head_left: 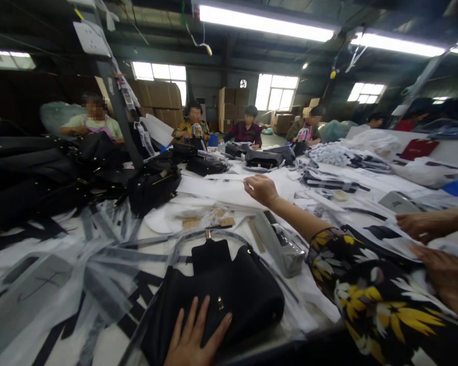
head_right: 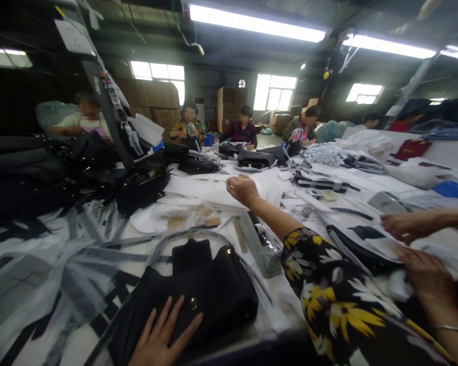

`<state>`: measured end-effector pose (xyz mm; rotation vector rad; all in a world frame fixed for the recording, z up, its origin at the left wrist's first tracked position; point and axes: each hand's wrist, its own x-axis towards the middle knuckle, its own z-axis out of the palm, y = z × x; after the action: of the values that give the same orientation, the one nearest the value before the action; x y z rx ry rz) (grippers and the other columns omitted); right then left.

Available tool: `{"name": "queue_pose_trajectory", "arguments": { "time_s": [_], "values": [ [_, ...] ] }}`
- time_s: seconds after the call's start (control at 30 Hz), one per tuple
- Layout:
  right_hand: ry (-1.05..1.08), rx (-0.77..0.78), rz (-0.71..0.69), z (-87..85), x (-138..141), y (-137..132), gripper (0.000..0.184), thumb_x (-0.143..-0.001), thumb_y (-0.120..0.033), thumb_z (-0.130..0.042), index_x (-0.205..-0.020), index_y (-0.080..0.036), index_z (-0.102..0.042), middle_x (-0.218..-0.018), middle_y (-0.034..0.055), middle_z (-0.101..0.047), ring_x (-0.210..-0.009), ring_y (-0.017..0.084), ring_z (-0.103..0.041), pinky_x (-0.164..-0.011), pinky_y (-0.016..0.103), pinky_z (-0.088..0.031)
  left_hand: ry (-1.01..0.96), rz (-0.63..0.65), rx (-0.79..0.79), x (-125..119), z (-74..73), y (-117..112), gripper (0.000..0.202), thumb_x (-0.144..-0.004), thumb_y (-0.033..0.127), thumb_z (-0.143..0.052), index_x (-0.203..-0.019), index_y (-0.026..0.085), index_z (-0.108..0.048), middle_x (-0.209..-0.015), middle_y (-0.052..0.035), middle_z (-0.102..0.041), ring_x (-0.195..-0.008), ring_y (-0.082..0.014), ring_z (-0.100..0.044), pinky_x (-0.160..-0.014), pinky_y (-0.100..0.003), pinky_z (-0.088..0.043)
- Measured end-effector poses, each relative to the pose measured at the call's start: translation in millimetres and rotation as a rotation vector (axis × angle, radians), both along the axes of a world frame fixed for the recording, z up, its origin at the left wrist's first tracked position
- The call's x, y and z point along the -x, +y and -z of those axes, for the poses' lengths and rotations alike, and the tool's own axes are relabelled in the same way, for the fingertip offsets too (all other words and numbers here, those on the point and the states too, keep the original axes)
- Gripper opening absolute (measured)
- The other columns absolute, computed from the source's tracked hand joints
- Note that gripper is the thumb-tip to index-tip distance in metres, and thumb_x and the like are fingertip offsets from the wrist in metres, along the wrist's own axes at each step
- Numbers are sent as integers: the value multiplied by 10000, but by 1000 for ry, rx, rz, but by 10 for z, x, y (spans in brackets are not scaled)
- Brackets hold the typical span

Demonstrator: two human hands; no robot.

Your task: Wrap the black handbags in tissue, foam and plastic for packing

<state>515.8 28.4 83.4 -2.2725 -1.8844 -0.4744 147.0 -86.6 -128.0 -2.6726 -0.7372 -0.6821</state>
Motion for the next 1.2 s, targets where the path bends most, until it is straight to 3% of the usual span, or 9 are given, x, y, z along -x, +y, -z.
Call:
{"name": "queue_pose_trajectory", "arguments": {
  "time_s": [0.07,0.17,0.23,0.3,0.4,0.53,0.97,1.1,1.2],
  "values": [
    [25,-53,-173,65,391,-277,353,-1039,-284,-362,-1215,-174,-647,-1299,98,-643,-1215,231,-566,-1127,395,-343,53,9,49,28,-185,-52,877,-800,30,-511,-1518,443,-224,-1502,-111,-465,-1383,-334,-430,-1035,-527,-475],
    [126,-49,-609,341,1009,-856,290,-997,-283,-447,-1130,-195,-690,-1219,79,-693,-1103,218,-632,-1079,395,-401,89,6,71,30,-343,-93,913,-773,-30,-485,-1527,418,-232,-1518,-124,-440,-1374,-333,-443,-1049,-539,-458],
    [184,56,-763,552,1326,-1242,255,-967,-273,-487,-1045,-201,-718,-1167,85,-714,-1087,225,-641,-1055,407,-425,68,-3,102,31,-331,-108,850,-806,-9,-488,-1512,420,-292,-1494,-97,-480,-1365,-324,-458,-1077,-553,-426],
    [229,204,-842,710,1503,-1514,224,-942,-275,-526,-967,-203,-737,-1174,87,-712,-1170,255,-607,-1122,474,-351,38,1,115,48,-253,-121,729,-848,45,-499,-1490,369,-380,-1451,-91,-532,-1324,-321,-506,-1095,-553,-408],
    [296,406,-839,805,1540,-1654,337,-942,-434,-575,-1150,-204,-708,-1378,109,-594,-1351,324,-459,-1165,576,-243,7,-6,86,88,-131,-126,601,-880,148,-543,-1451,316,-461,-1427,-96,-556,-1252,-330,-567,-1100,-548,-406],
    [335,505,-748,857,1468,-1645,646,-963,-591,-490,-1505,-246,-415,-1578,150,-332,-1438,377,-316,-1144,602,-270,-1,26,93,101,-133,-116,587,-905,258,-577,-1464,350,-428,-1483,-86,-495,-1298,-338,-530,-1076,-541,-432],
    [297,531,-769,906,1293,-1675,601,-989,-567,-452,-1529,-320,-357,-1594,112,-308,-1444,394,-296,-1144,673,-151,-33,59,104,92,-205,-110,515,-908,201,-525,-1410,317,-513,-1462,-78,-519,-1314,-330,-515,-1124,-553,-372],
    [328,531,-762,962,1262,-1709,591,-990,-572,-446,-1527,-345,-351,-1602,88,-297,-1448,376,-295,-1155,656,-139,72,9,63,208,-447,-325,493,-897,170,-502,-1381,260,-545,-1338,-99,-627,-1193,-315,-611,-986,-482,-520],
    [340,516,-766,999,1248,-1734,585,-991,-577,-438,-1523,-347,-359,-1603,76,-300,-1450,373,-293,-1158,651,-134,106,39,101,272,-872,-562,347,-949,253,-473,-1248,175,-630,-1166,-118,-706,-1045,-274,-678,-843,-383,-584]
  ]
}}
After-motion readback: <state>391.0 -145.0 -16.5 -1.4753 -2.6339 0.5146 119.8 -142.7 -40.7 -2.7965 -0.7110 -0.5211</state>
